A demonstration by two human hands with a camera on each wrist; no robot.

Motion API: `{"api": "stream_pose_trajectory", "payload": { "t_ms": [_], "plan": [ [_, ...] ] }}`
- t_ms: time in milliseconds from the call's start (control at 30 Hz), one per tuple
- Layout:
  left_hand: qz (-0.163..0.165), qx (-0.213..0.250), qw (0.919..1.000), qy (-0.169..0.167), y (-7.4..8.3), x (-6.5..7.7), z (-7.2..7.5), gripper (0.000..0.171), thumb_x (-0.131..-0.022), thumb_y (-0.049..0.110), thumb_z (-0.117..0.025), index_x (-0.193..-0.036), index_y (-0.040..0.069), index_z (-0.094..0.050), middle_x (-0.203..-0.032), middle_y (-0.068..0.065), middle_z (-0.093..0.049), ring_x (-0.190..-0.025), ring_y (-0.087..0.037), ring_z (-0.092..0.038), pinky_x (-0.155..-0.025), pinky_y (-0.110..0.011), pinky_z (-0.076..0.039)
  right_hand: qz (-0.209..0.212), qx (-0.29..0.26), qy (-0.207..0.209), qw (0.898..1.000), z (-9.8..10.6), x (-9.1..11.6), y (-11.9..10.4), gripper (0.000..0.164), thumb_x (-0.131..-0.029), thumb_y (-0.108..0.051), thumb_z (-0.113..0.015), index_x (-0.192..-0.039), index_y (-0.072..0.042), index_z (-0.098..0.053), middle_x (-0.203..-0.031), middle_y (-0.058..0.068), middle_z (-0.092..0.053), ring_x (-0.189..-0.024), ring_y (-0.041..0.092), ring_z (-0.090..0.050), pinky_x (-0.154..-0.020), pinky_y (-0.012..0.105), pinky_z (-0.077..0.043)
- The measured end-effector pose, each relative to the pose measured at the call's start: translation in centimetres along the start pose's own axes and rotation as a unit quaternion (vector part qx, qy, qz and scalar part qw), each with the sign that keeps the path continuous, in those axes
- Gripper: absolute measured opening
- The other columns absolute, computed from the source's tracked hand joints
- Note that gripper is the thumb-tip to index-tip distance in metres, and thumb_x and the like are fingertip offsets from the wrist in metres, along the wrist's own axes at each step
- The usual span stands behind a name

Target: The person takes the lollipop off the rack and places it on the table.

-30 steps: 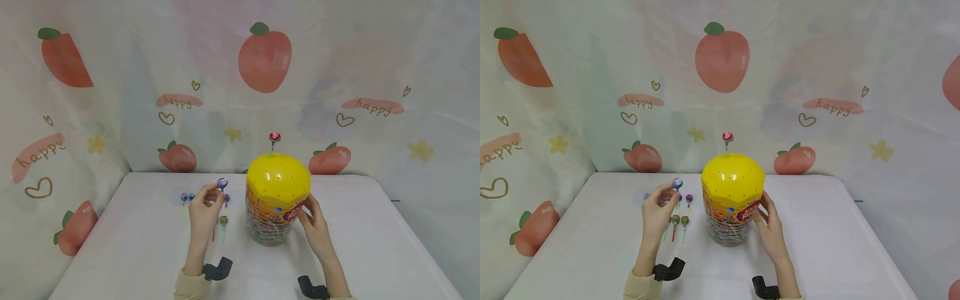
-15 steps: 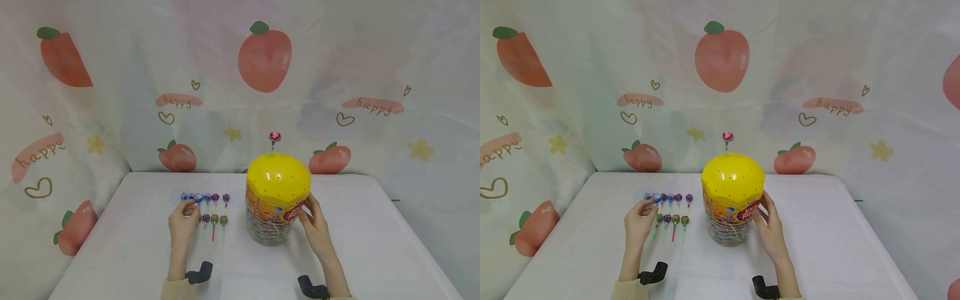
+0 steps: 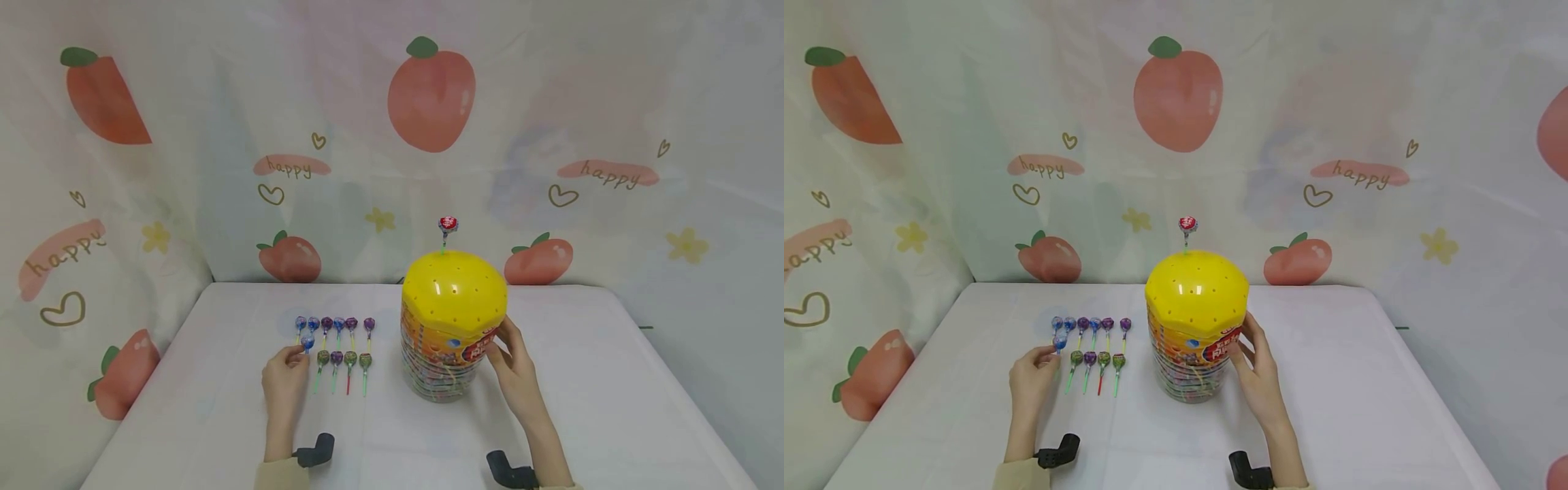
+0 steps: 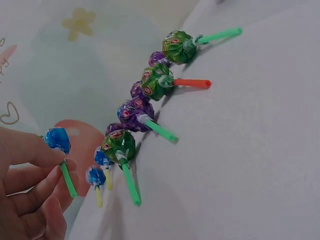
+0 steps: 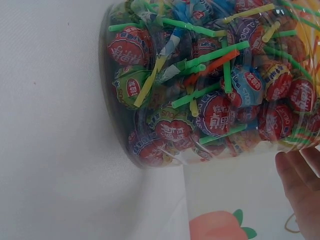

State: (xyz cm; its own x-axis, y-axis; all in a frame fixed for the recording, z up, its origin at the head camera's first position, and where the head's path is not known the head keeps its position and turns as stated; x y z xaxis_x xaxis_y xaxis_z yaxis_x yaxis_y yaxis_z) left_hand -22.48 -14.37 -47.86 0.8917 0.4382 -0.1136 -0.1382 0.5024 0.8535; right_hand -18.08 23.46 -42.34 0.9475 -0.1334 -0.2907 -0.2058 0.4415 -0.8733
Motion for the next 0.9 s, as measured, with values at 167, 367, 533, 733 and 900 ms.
{"api": "stream_pose_trajectory", "payload": {
  "t_ms": [167, 367, 533, 733, 900],
  "plan": [
    [-0.003, -0.013, 0.9999, -0.008, -0.8, -0.1, -0.2, 0.023, -0.083, 0.007, -0.062, -0.102, -0.001, -0.072, -0.087, -0.017, -0.073, -0.070, -0.021, -0.067, -0.061, -0.026, -0.043, 0.003, -0.001, 0.000, 1.000, 0.0, 0.1, -0.1, 0.058, -0.101, -0.018, -0.048, -0.153, -0.019, -0.023, -0.152, 0.011, -0.037, -0.127, -0.007, -0.035, -0.095, 0.002, -0.031],
    [-0.005, -0.030, 0.9994, -0.018, -1.5, -0.2, -0.3, 0.024, -0.082, 0.005, -0.062, -0.102, -0.004, -0.070, -0.087, -0.019, -0.072, -0.069, -0.023, -0.066, -0.057, -0.025, -0.041, 0.002, -0.003, 0.000, 1.000, 0.1, 0.1, -0.2, 0.058, -0.101, -0.018, -0.047, -0.153, -0.019, -0.023, -0.152, 0.011, -0.037, -0.124, -0.012, -0.033, -0.095, 0.002, -0.031],
    [-0.005, -0.051, 0.9984, -0.022, -2.1, -0.3, -0.5, 0.022, -0.082, 0.005, -0.063, -0.100, -0.004, -0.071, -0.084, -0.017, -0.072, -0.070, -0.026, -0.066, -0.056, -0.027, -0.041, 0.002, -0.004, 0.000, 1.000, 0.0, 0.2, -0.2, 0.058, -0.101, -0.019, -0.047, -0.153, -0.019, -0.022, -0.152, 0.010, -0.036, -0.126, -0.007, -0.034, -0.095, 0.001, -0.030],
    [-0.005, -0.072, 0.9972, -0.021, -2.2, -0.3, -0.7, 0.021, -0.081, 0.005, -0.064, -0.099, -0.002, -0.071, -0.083, -0.016, -0.073, -0.071, -0.027, -0.067, -0.057, -0.029, -0.042, -0.002, -0.002, -0.002, 1.000, 0.0, 0.0, -0.1, 0.058, -0.101, -0.019, -0.047, -0.153, -0.018, -0.022, -0.153, 0.010, -0.036, -0.134, 0.013, -0.038, -0.095, 0.002, -0.030],
    [-0.006, -0.081, 0.9966, -0.018, -2.0, -0.1, -0.7, 0.020, -0.080, 0.006, -0.065, -0.098, -0.002, -0.071, -0.082, -0.016, -0.072, -0.069, -0.027, -0.066, -0.057, -0.029, -0.040, -0.007, 0.004, -0.005, 1.000, 0.1, 0.0, -0.1, 0.058, -0.101, -0.020, -0.047, -0.153, -0.018, -0.022, -0.153, 0.010, -0.036, -0.136, 0.025, -0.038, -0.101, 0.012, -0.035]
  ]
}}
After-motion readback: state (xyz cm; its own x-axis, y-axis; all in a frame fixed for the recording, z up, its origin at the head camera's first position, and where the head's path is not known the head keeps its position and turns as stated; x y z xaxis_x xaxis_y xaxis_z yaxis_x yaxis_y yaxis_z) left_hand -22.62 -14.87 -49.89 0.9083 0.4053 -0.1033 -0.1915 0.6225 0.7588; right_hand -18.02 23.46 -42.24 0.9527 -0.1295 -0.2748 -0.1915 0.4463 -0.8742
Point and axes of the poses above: each hand's wrist, its own x-axis away from the middle knuckle, its own z-axis out of the back of the hand, y = z × x, the point moved 5 cm from there along -x, towards the middle knuckle
